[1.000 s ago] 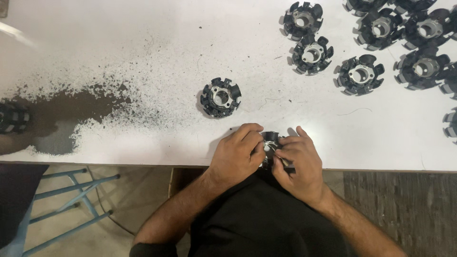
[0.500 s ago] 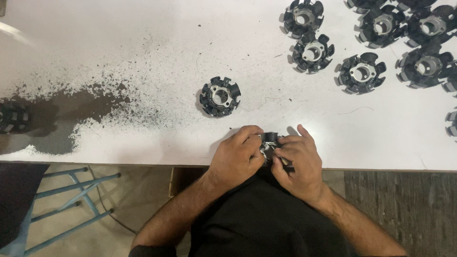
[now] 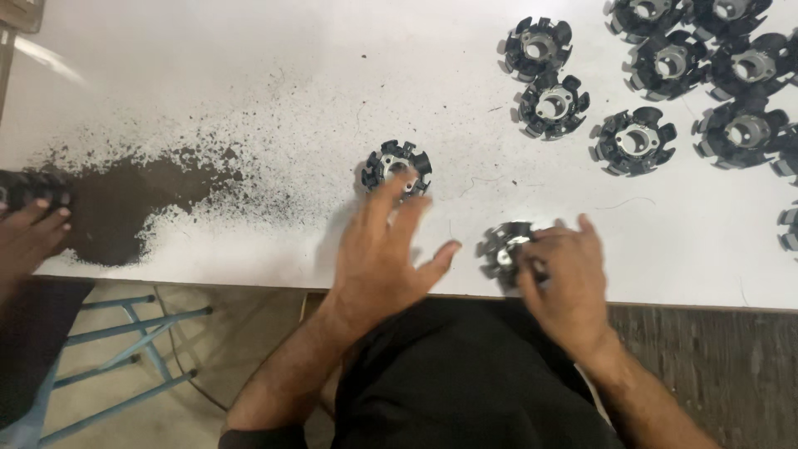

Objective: The person picks up a black plastic wheel hub component from the table, works on its center with a small handheld tool, and places the finished part onto a growing pile on the right side of the table. The person repeats this cycle for one part at a time throughout the episode.

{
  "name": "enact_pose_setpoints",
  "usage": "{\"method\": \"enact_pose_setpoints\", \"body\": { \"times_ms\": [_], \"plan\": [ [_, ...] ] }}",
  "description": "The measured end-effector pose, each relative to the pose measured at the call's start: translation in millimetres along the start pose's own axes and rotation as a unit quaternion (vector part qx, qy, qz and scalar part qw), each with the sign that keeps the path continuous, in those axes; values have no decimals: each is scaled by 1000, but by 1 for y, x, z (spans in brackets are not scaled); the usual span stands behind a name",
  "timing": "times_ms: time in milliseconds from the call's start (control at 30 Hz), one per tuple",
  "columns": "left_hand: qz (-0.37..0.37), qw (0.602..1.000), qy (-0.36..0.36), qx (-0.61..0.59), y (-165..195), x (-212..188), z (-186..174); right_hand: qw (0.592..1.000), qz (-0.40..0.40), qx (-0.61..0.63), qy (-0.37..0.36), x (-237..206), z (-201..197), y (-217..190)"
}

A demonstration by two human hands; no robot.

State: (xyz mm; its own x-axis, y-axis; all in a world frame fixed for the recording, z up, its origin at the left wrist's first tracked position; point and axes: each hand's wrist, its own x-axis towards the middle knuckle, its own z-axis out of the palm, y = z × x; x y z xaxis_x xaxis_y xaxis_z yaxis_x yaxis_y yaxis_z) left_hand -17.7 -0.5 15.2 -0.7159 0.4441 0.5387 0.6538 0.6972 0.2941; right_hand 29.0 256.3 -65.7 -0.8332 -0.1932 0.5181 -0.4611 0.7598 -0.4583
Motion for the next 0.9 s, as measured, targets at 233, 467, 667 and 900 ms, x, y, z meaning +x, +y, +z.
{"method": "enact_pose_setpoints", "body": {
  "times_ms": [233,467,667,900],
  "plan": [
    [-169,949,-236,127,-34,59,-3,986,79,-29,147,-14,-48,52],
    [-136,970,-200,-20,22,2,39,985,52,114,117,-15,-20,17],
    [-86,993,-75,-41,29,-24,51,989,57,133,41,0,-1,-16],
    [-89,986,-107,-86,11,-19,22,996,40,81,-2,21,6,-34]
  ]
}}
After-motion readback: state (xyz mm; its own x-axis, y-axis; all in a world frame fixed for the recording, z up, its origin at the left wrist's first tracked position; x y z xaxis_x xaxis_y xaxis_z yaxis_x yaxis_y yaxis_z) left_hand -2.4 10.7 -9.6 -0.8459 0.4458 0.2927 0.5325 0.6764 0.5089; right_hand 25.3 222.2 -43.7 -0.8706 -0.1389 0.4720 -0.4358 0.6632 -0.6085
